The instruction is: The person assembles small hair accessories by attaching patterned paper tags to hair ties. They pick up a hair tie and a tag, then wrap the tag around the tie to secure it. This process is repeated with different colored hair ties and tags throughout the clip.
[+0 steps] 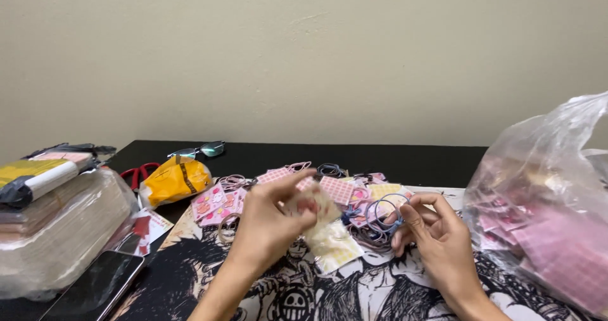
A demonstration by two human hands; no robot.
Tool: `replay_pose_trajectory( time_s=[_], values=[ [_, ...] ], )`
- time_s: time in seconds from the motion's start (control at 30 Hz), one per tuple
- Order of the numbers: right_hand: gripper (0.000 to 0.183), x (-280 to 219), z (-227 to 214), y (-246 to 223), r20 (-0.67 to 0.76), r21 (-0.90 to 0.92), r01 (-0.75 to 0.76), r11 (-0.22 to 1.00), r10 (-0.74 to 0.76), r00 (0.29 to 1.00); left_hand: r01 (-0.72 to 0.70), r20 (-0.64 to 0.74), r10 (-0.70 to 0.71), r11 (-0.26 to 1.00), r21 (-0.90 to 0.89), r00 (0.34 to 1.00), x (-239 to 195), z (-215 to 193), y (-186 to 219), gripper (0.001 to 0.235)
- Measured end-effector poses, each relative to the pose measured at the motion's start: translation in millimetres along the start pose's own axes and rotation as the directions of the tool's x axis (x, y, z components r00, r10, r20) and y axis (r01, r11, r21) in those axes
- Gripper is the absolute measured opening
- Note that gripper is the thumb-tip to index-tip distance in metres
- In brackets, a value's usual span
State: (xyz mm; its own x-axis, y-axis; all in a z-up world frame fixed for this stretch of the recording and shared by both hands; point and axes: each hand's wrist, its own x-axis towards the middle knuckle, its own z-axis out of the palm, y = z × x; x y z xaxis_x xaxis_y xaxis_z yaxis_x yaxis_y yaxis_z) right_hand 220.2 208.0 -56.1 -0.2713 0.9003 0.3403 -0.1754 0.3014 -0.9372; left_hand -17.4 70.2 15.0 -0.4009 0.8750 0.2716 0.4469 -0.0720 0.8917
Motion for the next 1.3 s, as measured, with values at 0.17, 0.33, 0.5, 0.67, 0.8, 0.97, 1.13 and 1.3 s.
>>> replay_pose_trajectory(
  time_s=[0.17,0.33,0.5,0.67,0.8,0.97,1.13,1.3],
  values=[
    [0.019,-9,5,-1,0.076,0.064,-0.112,0.992,0.107,0.991,0.319,-0.035,-0.37,0.842,-0.434,0.928,-3,11,8,0.076],
    [0.038,-8,8,-5,0.098,0.026,-0.152,0.988,0.149,0.984,0.435,0.078,-0.497,0.658,-0.614,0.864,-4,34,-12,0.03],
    [0.032,-11,5,-8,0.035,-0.015,-0.128,0.992,0.129,0.991,0.384,0.022,-0.456,0.721,-0.577,0.89,-10,39,-9,0.019],
    [0.027,-11,6,-7,0.018,-0.011,-0.035,0.999,0.035,0.999,0.303,-0.023,-0.378,0.776,-0.554,0.925,-7,45,-29,0.042],
    [0.039,-17,16,-22,-0.016,-0.016,-0.001,1.0,0.001,1.0,0.257,0.007,-0.311,0.772,-0.581,0.95,-11,44,-29,0.065],
    [0.034,-18,21,-30,-0.058,-0.059,-0.108,0.992,0.105,0.993,0.343,0.07,-0.379,0.727,-0.595,0.923,-13,41,-7,0.053],
    [0.026,-11,8,1,0.049,0.078,-0.027,0.997,0.023,0.999,0.412,0.131,-0.413,0.722,-0.556,0.901,-11,43,-6,0.074],
    [0.025,-15,10,-6,0.084,-0.006,0.039,0.999,-0.039,0.996,0.388,0.078,-0.403,0.782,-0.488,0.912,-12,47,-5,0.076]
  ],
)
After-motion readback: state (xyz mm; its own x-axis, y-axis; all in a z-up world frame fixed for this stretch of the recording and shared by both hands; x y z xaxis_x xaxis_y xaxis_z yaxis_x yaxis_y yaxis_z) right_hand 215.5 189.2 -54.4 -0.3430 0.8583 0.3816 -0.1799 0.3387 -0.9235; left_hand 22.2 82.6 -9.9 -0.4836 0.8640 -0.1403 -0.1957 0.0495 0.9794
